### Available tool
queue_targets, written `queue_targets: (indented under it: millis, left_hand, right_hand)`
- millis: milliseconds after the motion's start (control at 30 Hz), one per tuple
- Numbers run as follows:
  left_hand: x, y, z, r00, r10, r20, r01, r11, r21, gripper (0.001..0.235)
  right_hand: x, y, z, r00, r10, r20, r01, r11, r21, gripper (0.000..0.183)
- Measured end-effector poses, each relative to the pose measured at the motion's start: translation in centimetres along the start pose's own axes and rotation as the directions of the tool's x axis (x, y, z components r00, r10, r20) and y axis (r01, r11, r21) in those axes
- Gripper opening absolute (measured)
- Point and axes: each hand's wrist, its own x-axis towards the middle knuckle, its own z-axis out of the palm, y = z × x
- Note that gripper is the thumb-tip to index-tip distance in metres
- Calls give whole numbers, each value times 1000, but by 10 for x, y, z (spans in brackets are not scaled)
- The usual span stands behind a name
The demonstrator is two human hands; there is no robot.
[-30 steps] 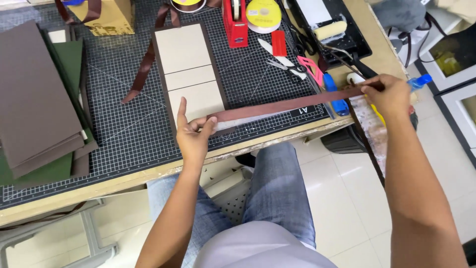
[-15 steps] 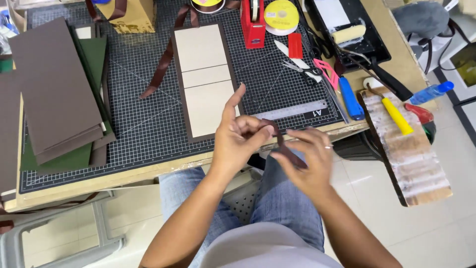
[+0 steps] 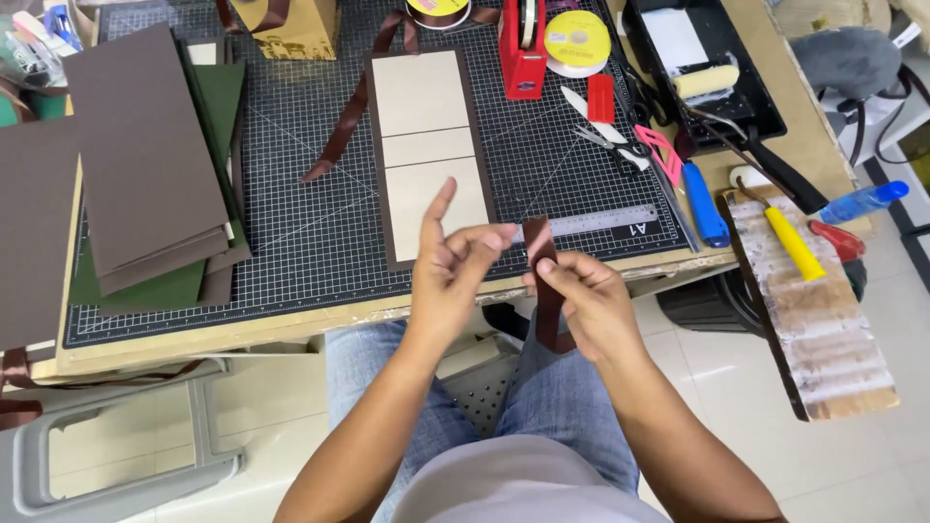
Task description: The person measures a brown ribbon against a white card using a ruler, applies glue to the ribbon with a brush, and presses it onto the card. This process is repeated for a second ribbon on the same card.
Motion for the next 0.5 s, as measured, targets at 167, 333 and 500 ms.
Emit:
queue_targets:
  millis: [167, 333, 500]
  left_hand:
    - [-13, -9, 16, 995, -101, 24, 102, 994, -40, 100]
    - [-15, -23, 25, 992, -123, -16, 120, 985, -122, 102]
    - [-13, -23, 27, 972, -234, -4, 229, 956, -185, 59]
  right_hand:
    - [2, 18, -9, 998, 0, 56, -6, 995, 96, 7]
    - [-7, 19, -3, 999, -24, 30, 22, 996, 86, 8]
    - [-2, 24, -2, 999, -26, 35, 22, 995, 100, 7]
